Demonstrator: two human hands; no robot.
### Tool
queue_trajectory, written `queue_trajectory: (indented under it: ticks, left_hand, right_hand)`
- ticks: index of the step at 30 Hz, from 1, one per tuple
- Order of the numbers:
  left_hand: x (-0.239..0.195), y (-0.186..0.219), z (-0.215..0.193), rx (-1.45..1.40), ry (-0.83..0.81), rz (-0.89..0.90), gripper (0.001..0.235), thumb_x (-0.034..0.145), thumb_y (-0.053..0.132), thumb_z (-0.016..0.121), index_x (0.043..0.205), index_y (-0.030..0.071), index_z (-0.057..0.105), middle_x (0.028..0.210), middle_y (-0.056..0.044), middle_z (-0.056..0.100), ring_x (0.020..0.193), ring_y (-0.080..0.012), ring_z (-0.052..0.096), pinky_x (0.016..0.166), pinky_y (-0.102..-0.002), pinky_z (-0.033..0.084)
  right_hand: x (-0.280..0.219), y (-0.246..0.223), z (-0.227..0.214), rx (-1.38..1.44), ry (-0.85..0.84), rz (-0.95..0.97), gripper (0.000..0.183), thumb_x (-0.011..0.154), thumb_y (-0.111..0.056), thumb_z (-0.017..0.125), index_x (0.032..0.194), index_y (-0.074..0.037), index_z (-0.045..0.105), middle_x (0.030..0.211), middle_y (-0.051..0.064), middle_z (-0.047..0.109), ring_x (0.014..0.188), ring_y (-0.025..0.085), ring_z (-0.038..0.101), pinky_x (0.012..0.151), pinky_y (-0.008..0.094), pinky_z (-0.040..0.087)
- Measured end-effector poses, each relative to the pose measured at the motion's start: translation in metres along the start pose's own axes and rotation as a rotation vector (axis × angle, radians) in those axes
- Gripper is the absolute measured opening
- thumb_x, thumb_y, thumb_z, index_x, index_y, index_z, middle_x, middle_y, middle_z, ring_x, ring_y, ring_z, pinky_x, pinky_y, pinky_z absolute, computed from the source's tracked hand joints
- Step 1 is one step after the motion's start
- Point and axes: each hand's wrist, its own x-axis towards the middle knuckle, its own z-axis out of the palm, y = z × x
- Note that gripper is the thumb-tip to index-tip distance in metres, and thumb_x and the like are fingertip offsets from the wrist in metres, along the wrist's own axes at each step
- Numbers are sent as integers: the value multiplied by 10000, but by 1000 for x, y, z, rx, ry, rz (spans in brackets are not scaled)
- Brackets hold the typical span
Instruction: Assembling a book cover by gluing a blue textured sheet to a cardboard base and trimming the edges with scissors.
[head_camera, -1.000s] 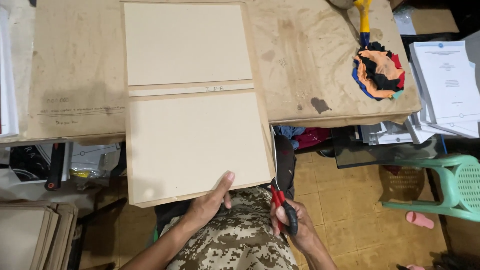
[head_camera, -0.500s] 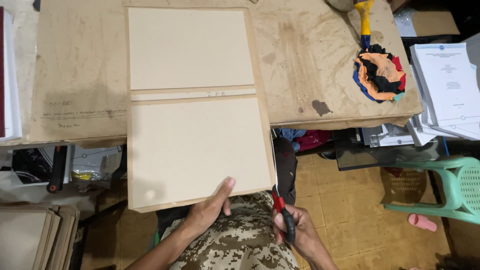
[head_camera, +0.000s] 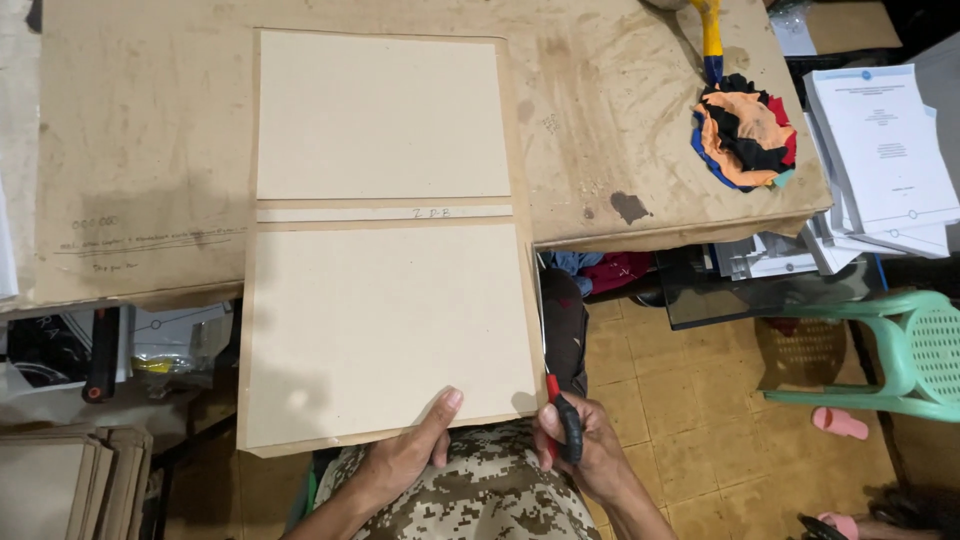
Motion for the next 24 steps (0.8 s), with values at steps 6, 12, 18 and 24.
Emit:
queue_trajectory:
  ticks: [6,12,18,24]
  left_hand:
    - [-2,-8,-3,-13,30,-29,769,844,812,279,582,130,523,1695,-53,360,1626,-139,167,1314,-443,28]
    - [-35,14,4,44,68,-156,797,844,778,256,1036,127,672,703,-50,572,1128,-156,514,1303,-506,161]
    - [-44,20,1,-92,51,-294,954,825,797,337,1605,254,418,717,-28,461,1227,-107,650,1285,-339,205]
    - [-47,19,2,-86,109,-304,759,898,771,445,582,84,509,787,-94,593,1208,-114,638,1295,-312,225]
  right_hand:
    - [-6,7,4,54,47,68,375,890,-357,750,712,-48,633,483,132,656,314,120,403,304,270,238]
    - [6,-14,19,70,45,-2,446,871,-418,728,650,-44,626,470,122,642,314,130,387,312,278,236]
    - [8,1,19,140,76,35,451,881,-402,718,659,-35,581,460,163,613,344,180,455,318,290,239]
    - [3,13,8,156,93,96,385,875,-366,778,732,-55,601,477,93,593,375,164,628,270,232,260]
